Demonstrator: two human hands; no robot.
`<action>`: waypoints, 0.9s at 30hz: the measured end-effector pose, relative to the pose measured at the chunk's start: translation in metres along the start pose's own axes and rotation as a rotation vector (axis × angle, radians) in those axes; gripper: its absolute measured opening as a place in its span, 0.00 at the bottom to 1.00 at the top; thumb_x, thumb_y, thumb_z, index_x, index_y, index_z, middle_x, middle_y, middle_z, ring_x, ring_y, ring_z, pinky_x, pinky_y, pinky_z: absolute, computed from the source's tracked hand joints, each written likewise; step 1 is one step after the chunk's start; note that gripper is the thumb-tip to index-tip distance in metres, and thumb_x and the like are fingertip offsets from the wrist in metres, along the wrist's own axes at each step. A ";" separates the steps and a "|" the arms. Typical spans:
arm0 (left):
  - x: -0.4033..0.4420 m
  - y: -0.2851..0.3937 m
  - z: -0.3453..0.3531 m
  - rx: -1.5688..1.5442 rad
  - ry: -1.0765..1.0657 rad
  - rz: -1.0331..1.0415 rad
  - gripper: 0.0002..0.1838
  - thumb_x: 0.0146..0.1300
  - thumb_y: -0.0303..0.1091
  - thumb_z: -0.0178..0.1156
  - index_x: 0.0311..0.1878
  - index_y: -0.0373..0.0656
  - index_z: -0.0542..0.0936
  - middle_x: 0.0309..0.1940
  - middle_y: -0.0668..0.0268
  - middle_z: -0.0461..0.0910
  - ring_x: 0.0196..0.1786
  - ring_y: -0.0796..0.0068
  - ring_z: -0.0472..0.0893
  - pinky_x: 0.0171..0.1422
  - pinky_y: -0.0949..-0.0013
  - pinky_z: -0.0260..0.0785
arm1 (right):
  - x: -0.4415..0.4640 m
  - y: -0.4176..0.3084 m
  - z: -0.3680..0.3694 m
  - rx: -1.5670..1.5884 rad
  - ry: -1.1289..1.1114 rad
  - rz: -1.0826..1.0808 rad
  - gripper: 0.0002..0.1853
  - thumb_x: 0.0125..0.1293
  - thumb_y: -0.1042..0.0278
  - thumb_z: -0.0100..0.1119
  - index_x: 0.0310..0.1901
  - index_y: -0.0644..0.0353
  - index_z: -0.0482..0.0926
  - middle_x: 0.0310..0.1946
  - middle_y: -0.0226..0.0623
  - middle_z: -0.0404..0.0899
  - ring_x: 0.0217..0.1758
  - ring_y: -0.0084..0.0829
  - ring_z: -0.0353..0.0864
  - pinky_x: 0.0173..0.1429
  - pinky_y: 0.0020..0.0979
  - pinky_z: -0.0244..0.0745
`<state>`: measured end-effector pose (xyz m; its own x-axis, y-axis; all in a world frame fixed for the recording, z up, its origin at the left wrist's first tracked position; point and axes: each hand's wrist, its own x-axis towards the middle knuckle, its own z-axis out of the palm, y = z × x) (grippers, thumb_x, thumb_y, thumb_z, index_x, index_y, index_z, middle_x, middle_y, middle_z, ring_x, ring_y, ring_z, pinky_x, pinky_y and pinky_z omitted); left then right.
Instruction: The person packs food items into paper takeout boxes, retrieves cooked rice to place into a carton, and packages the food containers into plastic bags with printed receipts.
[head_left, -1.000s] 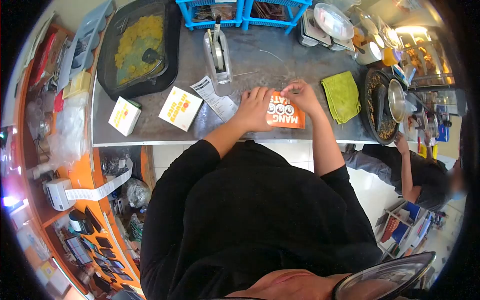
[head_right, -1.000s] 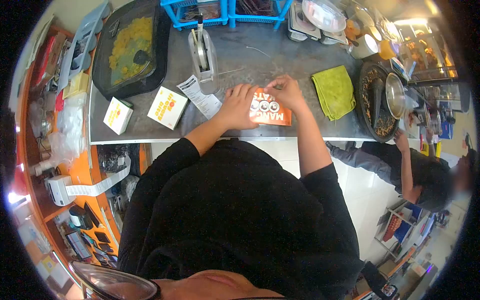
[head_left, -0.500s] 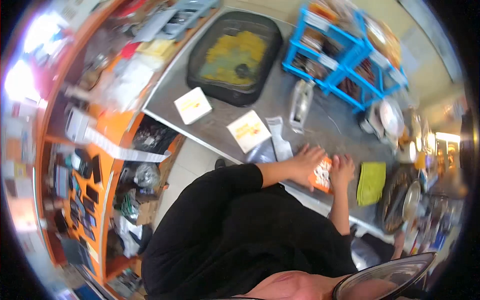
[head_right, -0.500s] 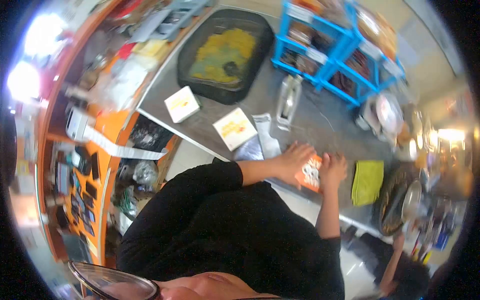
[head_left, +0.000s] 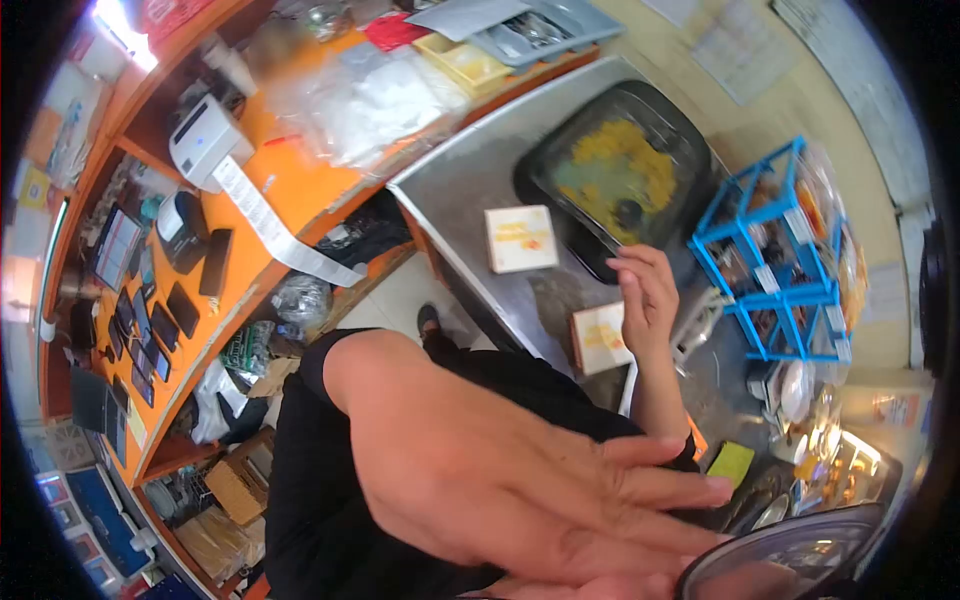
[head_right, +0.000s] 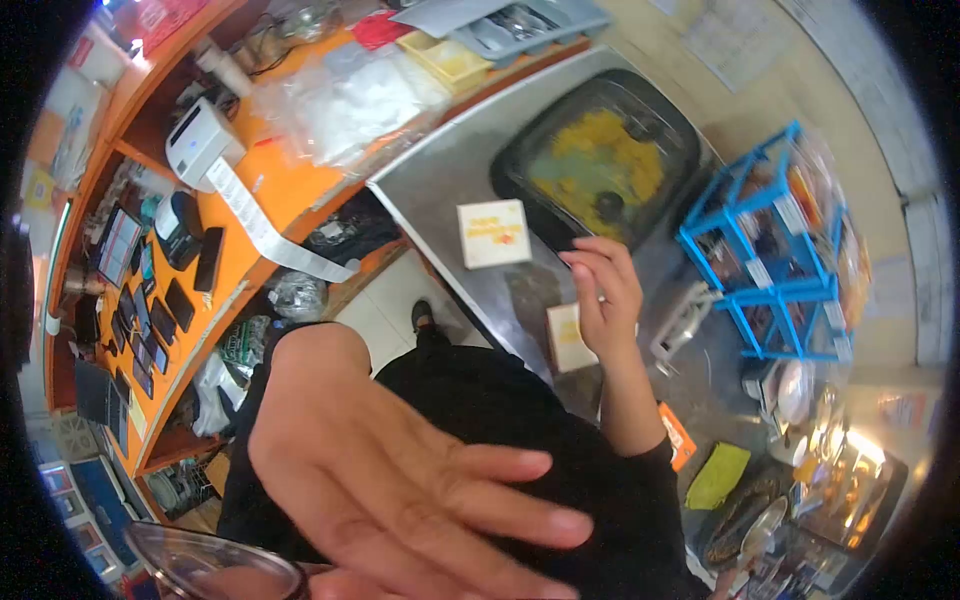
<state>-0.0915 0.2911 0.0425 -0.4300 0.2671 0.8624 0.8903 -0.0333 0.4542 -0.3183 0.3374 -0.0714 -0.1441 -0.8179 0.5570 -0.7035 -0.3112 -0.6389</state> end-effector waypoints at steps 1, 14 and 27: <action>-0.014 0.015 -0.004 0.012 0.011 -0.004 0.27 0.73 0.27 0.35 0.70 0.24 0.48 0.72 0.39 0.47 0.76 0.42 0.43 0.76 0.41 0.31 | 0.022 -0.008 0.026 0.046 -0.073 -0.014 0.06 0.63 0.76 0.56 0.39 0.62 0.82 0.43 0.42 0.78 0.47 0.38 0.78 0.52 0.31 0.71; -0.246 0.170 -0.155 0.560 1.245 -0.742 0.22 0.56 0.26 0.61 0.56 0.34 0.74 0.53 0.53 0.76 0.60 0.54 0.74 0.70 0.53 0.57 | 0.227 0.063 0.408 -0.113 -0.513 -0.159 0.13 0.66 0.66 0.49 0.47 0.59 0.79 0.43 0.46 0.80 0.49 0.47 0.78 0.55 0.43 0.73; -0.425 0.097 -0.279 1.085 1.535 -1.411 0.22 0.62 0.36 0.60 0.56 0.33 0.74 0.28 0.50 0.80 0.31 0.55 0.82 0.38 0.59 0.71 | 0.250 0.128 0.461 -0.438 -0.822 0.177 0.07 0.58 0.64 0.56 0.36 0.55 0.79 0.40 0.45 0.79 0.45 0.46 0.79 0.50 0.41 0.74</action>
<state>0.1352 -0.0943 -0.2173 0.0823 -0.9956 -0.0450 -0.4348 -0.0765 0.8973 -0.1233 -0.1294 -0.2585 0.1439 -0.9723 -0.1842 -0.9411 -0.0770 -0.3291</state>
